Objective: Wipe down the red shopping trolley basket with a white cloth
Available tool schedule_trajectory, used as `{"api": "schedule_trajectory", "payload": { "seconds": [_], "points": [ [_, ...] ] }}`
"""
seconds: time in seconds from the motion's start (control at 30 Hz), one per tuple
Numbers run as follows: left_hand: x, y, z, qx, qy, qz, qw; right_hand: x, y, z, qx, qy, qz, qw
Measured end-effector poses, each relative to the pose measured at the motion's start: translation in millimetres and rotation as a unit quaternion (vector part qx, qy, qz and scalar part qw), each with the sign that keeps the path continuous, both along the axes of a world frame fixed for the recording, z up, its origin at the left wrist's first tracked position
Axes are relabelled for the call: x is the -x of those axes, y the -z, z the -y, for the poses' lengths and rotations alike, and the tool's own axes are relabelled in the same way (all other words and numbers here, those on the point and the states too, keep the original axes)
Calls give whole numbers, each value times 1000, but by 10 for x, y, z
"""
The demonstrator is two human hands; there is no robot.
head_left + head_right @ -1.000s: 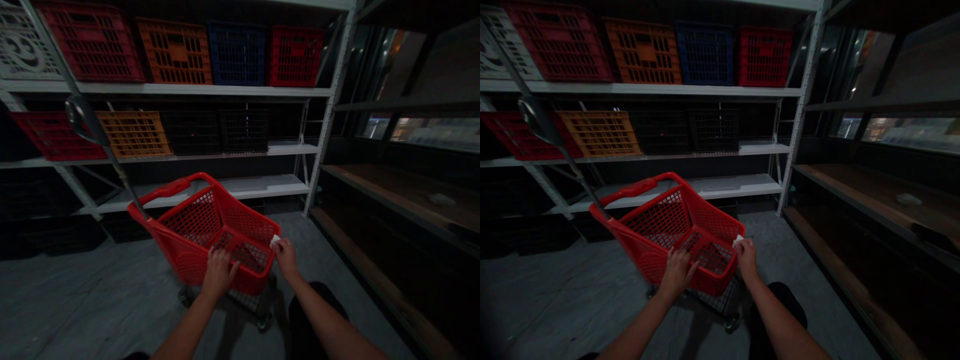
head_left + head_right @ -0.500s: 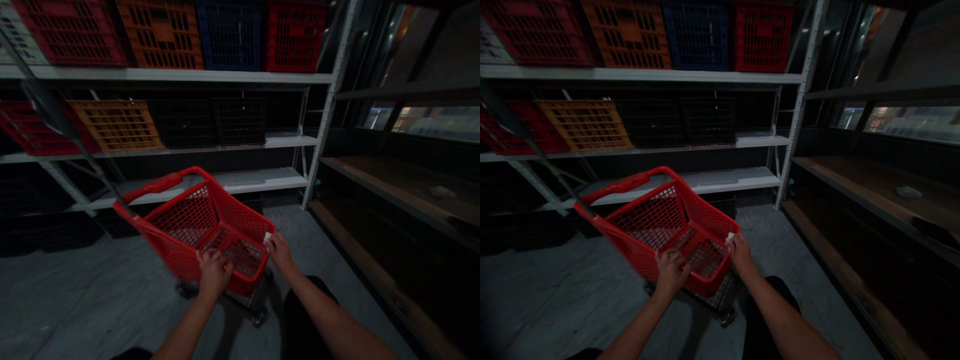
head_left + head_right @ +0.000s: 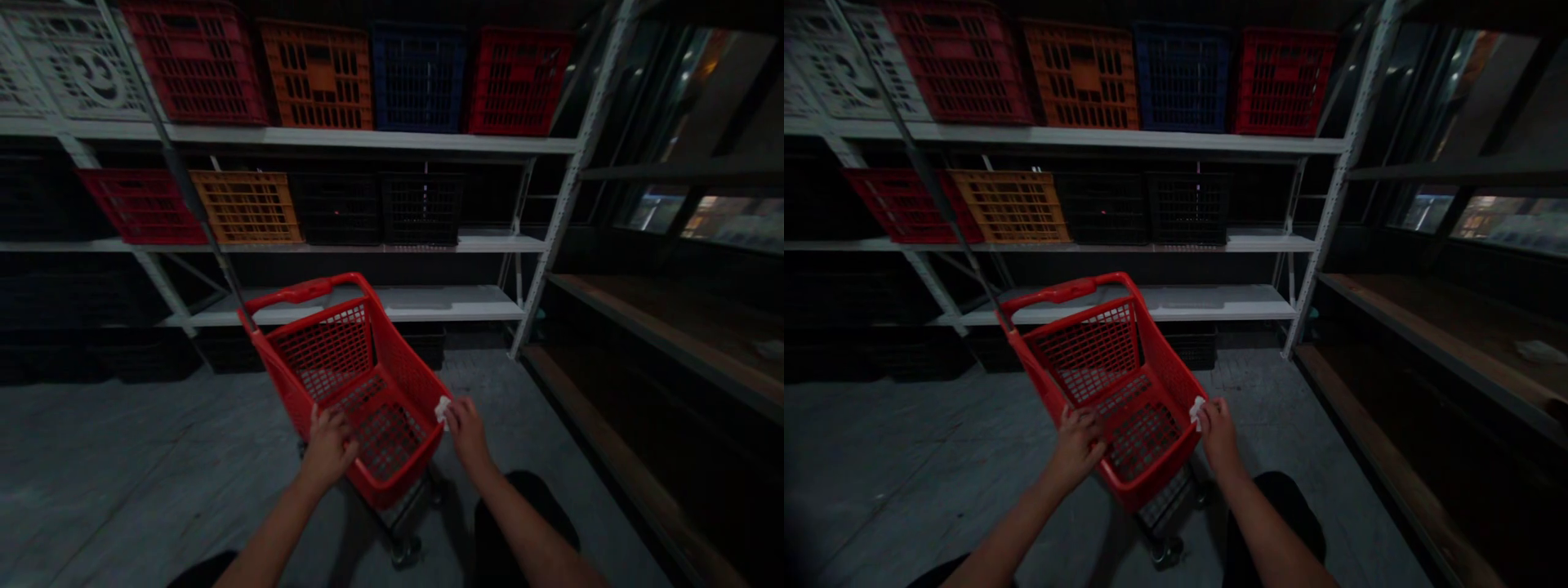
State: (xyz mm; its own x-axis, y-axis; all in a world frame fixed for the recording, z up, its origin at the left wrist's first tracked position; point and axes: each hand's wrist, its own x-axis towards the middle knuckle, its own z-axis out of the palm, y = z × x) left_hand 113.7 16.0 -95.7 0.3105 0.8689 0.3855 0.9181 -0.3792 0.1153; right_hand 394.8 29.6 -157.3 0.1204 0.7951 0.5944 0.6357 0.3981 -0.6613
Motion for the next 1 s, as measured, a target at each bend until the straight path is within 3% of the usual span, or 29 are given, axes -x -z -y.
{"api": "schedule_trajectory", "payload": {
  "seconds": [0.1, 0.2, 0.27, 0.33, 0.4, 0.57, 0.8, 0.9, 1.0],
  "points": [
    [42, -136, 92, -9, -59, -29, 998, 154, -42, 307, -3, -57, -36, 998],
    [-176, -179, 238, 21, -69, -8, 997, 201, -167, 382, -20, -30, -85, 996],
    [-395, -124, 322, 96, -64, 15, 993, 226, -227, 324, -28, -13, -104, 994],
    [-584, -29, 376, 171, -84, 6, 982, 293, -227, 234, -10, -47, -94, 994],
    [-686, 64, 400, 201, -101, -30, 974, 406, -176, 147, 20, -91, -79, 992],
    [-612, 124, 412, 209, -87, -80, 971, 692, -134, -116, 32, -115, -49, 992],
    [-570, 62, 447, 209, -90, -86, 970, 919, -484, -760, 43, -86, -25, 995],
    [-543, 69, 458, 209, -80, -85, 971, 901, -498, -744, 46, -88, -26, 995],
    [-479, 94, 472, 201, -76, -85, 973, 789, -405, -420, 59, -113, -5, 992]
  ]
}}
